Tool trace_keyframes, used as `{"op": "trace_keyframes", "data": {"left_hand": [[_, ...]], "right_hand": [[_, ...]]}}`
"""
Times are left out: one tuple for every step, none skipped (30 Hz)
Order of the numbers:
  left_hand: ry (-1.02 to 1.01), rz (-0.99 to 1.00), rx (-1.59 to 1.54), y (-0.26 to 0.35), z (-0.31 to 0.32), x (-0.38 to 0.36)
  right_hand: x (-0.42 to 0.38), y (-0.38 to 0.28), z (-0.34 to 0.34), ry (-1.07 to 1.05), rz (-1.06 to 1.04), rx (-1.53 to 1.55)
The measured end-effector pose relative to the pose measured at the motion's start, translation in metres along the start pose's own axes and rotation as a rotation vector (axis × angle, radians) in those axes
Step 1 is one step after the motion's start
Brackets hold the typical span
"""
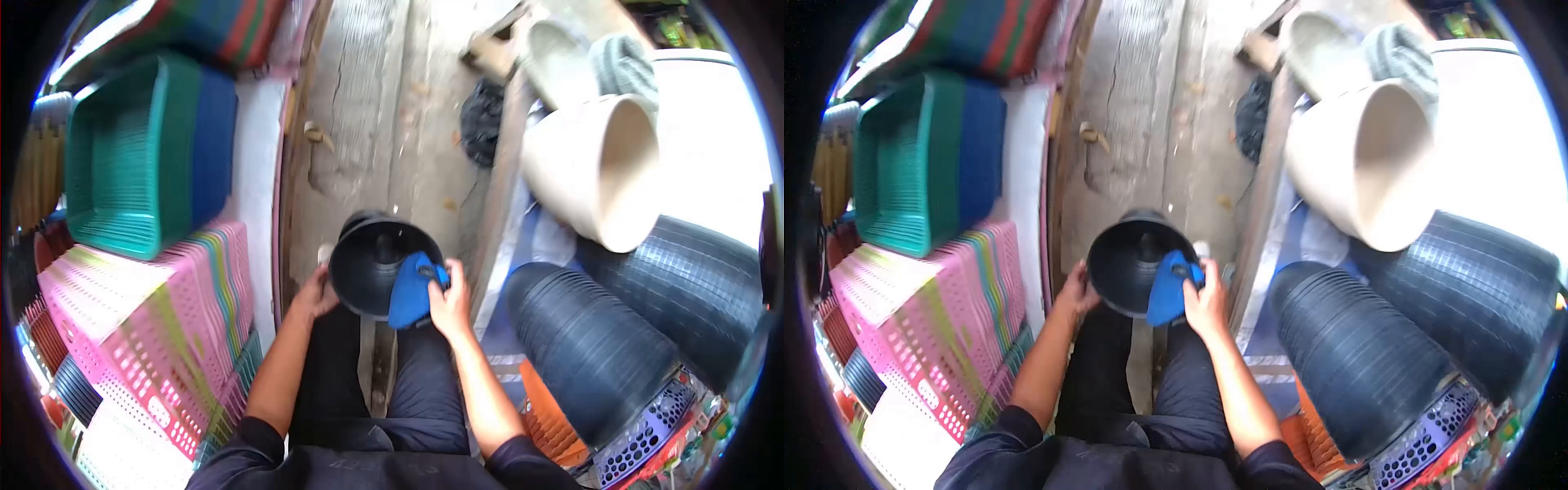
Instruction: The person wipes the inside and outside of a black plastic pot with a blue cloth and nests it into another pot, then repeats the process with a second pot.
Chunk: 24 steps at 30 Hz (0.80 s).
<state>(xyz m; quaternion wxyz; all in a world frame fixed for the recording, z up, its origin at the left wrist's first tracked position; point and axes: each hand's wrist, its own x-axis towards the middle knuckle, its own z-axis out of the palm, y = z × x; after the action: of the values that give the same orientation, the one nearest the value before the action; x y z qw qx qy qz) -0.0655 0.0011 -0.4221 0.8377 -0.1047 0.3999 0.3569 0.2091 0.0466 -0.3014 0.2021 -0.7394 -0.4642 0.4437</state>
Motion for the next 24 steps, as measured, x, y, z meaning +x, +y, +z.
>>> {"op": "trace_keyframes", "data": {"left_hand": [[-0.092,0.013,-0.027,0.001,0.017,-0.014],[-0.061,0.006,-0.038,0.000,0.033,-0.031],[-0.032,0.002,-0.050,0.002,0.051,-0.044],[-0.085,0.040,-0.023,0.007,0.072,-0.054],[-0.365,0.183,0.048,0.012,0.094,-0.064],[-0.636,0.313,0.123,0.020,0.118,-0.073],[-0.675,0.333,0.152,0.037,0.165,-0.095],[-0.463,0.452,0.453,0.056,0.232,-0.137],[-0.227,0.571,0.735,0.065,0.274,-0.169],[-0.251,0.596,0.750,0.069,0.284,-0.181],[-0.352,0.658,0.749,0.072,0.290,-0.188],[-0.452,0.712,0.746,0.074,0.297,-0.198],[-0.474,0.723,0.759,0.074,0.313,-0.216],[-0.449,0.731,0.697,0.073,0.333,-0.234],[-0.421,0.738,0.636,0.072,0.349,-0.249],[-0.428,0.772,0.605,0.071,0.354,-0.255],[-0.442,0.787,0.616,0.071,0.360,-0.262],[-0.430,0.827,0.589,0.071,0.364,-0.269],[-0.413,0.867,0.557,0.070,0.365,-0.274],[-0.418,0.887,0.557,0.070,0.365,-0.276],[-0.406,0.920,0.580,0.071,0.364,-0.276],[-0.391,0.950,0.602,0.071,0.363,-0.276],[-0.388,0.963,0.599,0.070,0.361,-0.276],[-0.385,0.984,0.619,0.067,0.361,-0.274]], "right_hand": [[-0.011,-0.024,-0.018,0.023,0.035,0.009],[-0.022,-0.029,-0.028,0.071,-0.062,0.062],[-0.034,-0.059,-0.046,0.105,-0.125,0.068],[-0.047,-0.088,-0.064,0.136,-0.146,0.047],[-0.060,-0.112,-0.080,0.168,-0.163,0.030],[-0.071,-0.127,-0.092,0.201,-0.207,0.045],[-0.082,-0.138,-0.104,0.244,-0.255,0.040],[-0.091,-0.153,-0.117,0.284,-0.299,0.033],[-0.100,-0.169,-0.131,0.308,-0.332,0.046],[-0.110,-0.183,-0.144,0.308,-0.351,0.099],[-0.121,-0.195,-0.156,0.308,-0.368,0.154],[-0.129,-0.201,-0.165,0.337,-0.389,0.147],[-0.136,-0.204,-0.171,0.360,-0.405,0.154],[-0.140,-0.205,-0.180,0.276,-0.351,0.253],[-0.143,-0.207,-0.189,0.186,-0.299,0.352],[-0.148,-0.206,-0.199,0.156,-0.296,0.449],[-0.156,-0.206,-0.209,0.144,-0.237,0.599],[-0.171,-0.219,-0.221,0.169,-0.187,0.787],[-0.191,-0.236,-0.233,0.185,-0.130,0.972],[-0.204,-0.249,-0.242,0.183,-0.164,1.122],[-0.205,-0.248,-0.242,0.169,-0.184,1.120],[-0.205,-0.239,-0.237,0.484,-0.638,0.474],[-0.204,-0.226,-0.231,0.757,-1.021,-0.230],[-0.192,-0.212,-0.217,0.719,-1.125,-0.448]]}}
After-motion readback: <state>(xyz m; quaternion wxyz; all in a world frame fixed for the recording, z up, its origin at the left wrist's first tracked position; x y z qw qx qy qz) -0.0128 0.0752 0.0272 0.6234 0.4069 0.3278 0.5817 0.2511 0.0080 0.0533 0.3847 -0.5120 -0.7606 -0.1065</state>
